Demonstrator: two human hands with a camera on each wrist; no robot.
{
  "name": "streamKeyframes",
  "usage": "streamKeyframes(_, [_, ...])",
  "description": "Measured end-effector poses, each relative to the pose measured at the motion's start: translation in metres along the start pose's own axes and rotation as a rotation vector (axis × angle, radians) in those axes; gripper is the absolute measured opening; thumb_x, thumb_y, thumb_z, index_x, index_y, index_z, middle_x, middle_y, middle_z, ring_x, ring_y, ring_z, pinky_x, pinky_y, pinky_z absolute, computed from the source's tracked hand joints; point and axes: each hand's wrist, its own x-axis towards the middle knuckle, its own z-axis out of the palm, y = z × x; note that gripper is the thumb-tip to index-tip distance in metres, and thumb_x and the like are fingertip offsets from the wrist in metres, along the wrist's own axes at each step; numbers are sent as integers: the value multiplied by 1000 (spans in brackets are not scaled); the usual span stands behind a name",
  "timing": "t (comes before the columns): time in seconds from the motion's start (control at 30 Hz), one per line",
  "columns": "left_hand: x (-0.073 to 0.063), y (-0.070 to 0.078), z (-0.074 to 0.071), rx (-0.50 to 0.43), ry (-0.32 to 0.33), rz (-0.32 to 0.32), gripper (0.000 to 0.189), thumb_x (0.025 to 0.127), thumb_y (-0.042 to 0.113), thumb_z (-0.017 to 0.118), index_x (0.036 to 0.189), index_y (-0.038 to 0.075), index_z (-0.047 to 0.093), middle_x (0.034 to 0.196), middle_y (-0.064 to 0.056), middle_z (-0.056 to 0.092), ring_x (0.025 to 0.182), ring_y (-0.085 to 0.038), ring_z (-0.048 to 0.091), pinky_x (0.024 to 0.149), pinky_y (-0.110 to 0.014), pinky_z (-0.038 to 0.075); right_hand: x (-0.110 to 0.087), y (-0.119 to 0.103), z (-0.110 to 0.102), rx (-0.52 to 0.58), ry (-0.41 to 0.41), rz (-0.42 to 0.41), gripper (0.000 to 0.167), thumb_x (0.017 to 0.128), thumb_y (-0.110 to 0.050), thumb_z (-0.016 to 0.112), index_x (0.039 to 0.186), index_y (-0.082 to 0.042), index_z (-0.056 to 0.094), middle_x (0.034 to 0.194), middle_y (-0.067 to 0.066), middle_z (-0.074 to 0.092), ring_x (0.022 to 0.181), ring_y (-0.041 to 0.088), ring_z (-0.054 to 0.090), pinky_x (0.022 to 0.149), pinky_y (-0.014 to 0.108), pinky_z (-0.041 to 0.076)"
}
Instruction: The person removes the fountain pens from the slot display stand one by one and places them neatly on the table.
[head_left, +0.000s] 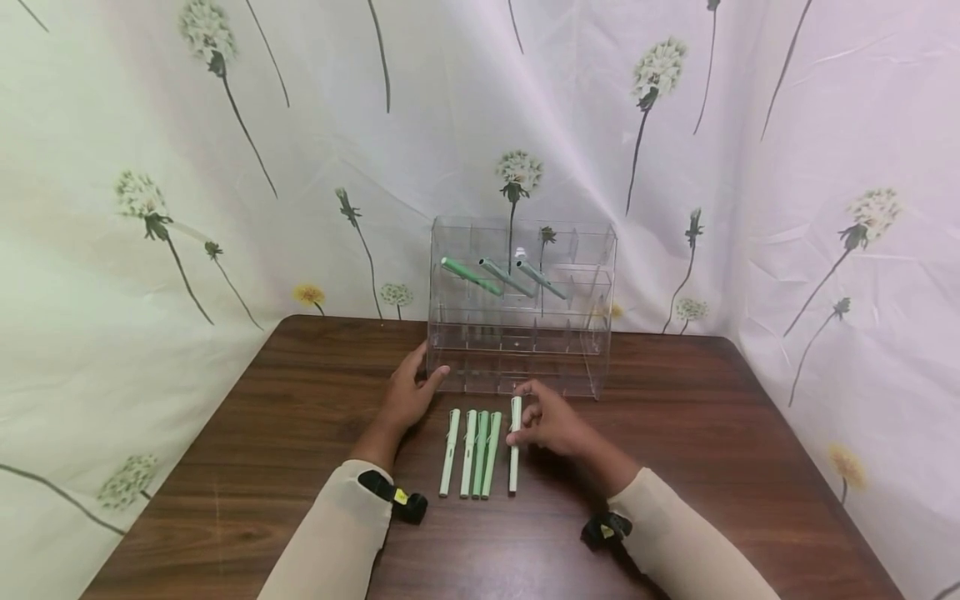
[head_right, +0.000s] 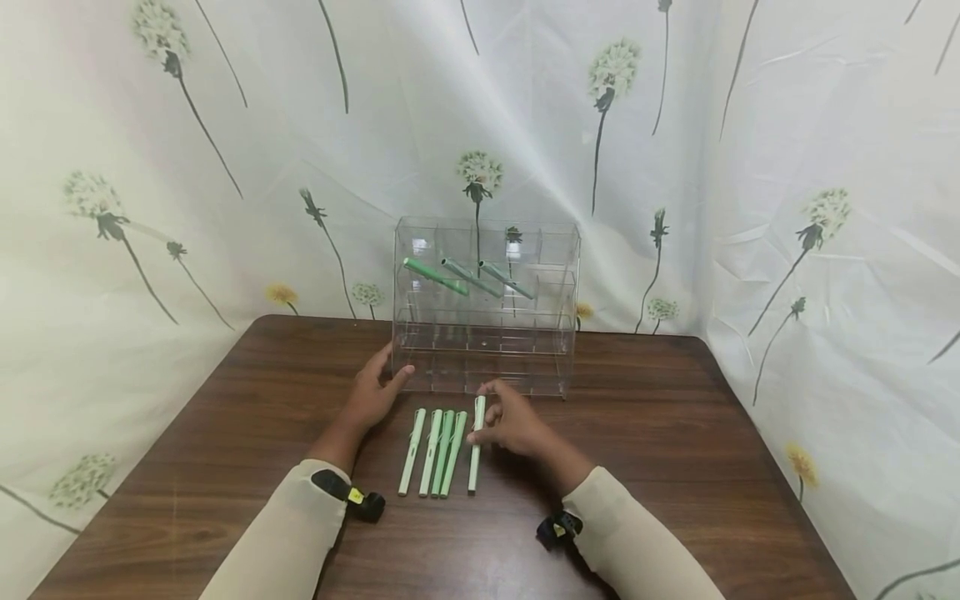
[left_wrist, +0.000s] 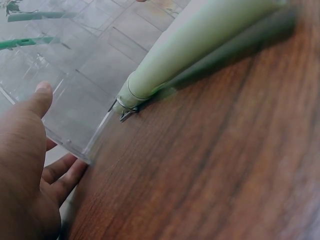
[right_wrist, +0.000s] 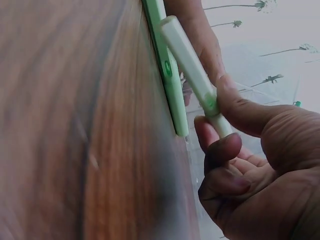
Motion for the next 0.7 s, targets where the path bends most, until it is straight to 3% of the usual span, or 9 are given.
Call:
streamKeyframes(0.37, [-1,1,0,16,10,0,79,109,47,67,175,22,31,171,-17,43,157,-41,46,120,-61,50,0,6,6,35,-1,-14,76,89,0,89,149,8,44,81,5,65,62,13,52,53,24,48])
streamKeyframes(0.7, [-1,-1,0,5,11,6,79,109,45,68,174,19,31,172,-17,42,157,-42,45,119,-62,50,1,10,9,-36,16,-45,72,87,-3,91,145,11,51,93,13,68,75,14,56,66,22,49])
